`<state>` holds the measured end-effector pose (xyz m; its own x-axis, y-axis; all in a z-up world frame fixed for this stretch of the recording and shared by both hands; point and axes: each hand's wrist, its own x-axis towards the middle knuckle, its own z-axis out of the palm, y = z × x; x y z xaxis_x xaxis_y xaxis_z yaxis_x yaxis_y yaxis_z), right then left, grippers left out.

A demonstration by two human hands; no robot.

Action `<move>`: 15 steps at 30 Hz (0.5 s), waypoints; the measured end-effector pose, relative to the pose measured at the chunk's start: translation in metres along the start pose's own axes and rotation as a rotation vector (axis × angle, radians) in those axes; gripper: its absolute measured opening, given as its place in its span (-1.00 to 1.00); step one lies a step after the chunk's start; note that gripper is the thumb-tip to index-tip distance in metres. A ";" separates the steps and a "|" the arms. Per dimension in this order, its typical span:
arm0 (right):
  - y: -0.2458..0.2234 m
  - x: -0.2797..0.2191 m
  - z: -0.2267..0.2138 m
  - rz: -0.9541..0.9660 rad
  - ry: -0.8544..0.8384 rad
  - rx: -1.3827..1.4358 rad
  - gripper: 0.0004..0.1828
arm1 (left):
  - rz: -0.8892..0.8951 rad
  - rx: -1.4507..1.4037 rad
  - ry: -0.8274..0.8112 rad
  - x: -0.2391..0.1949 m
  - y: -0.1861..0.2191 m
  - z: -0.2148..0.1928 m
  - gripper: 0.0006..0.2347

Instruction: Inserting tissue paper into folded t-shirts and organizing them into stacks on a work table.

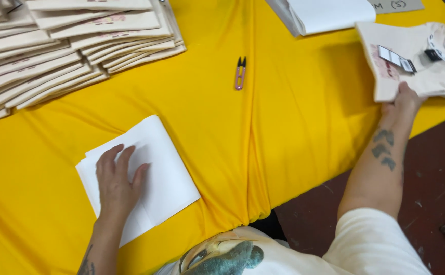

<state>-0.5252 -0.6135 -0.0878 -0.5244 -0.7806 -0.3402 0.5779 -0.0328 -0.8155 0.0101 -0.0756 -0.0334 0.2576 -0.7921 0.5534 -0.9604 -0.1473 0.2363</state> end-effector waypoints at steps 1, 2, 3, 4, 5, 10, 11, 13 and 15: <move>-0.003 -0.019 -0.007 0.009 -0.015 -0.010 -0.19 | -0.017 0.009 0.002 0.001 0.001 0.002 -0.61; -0.007 -0.039 -0.014 -0.013 -0.039 -0.064 -0.32 | 0.004 0.001 0.006 0.001 0.002 0.005 -0.63; -0.010 -0.058 -0.022 -0.035 -0.065 -0.118 -0.43 | 0.024 -0.006 0.008 -0.001 0.002 0.007 -0.65; -0.005 -0.074 -0.033 -0.026 -0.081 -0.129 -0.43 | 0.006 0.005 0.010 -0.001 0.005 0.010 -0.65; 0.000 -0.089 -0.040 -0.070 -0.202 -0.180 -0.35 | -0.014 -0.073 0.020 -0.002 0.008 0.011 -0.66; 0.017 -0.208 -0.036 -0.009 -0.616 -0.294 0.06 | -0.189 -0.375 0.065 -0.004 0.034 0.024 -0.71; 0.025 -0.230 -0.025 0.046 -0.788 -0.308 -0.02 | -0.337 -0.590 -0.002 -0.003 0.041 0.025 -0.67; 0.043 -0.286 0.000 0.127 -1.004 -0.328 -0.08 | -0.514 -0.787 -0.027 -0.002 0.045 0.015 -0.63; 0.058 -0.353 0.026 0.370 -1.285 -0.500 -0.26 | -0.822 -1.572 -0.189 0.001 0.039 -0.004 -0.30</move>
<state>-0.2907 -0.3558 -0.0029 0.6833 -0.7179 -0.1332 0.1349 0.3034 -0.9433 -0.0264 -0.0798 -0.0199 0.4494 -0.8803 -0.1520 0.4199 0.0579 0.9057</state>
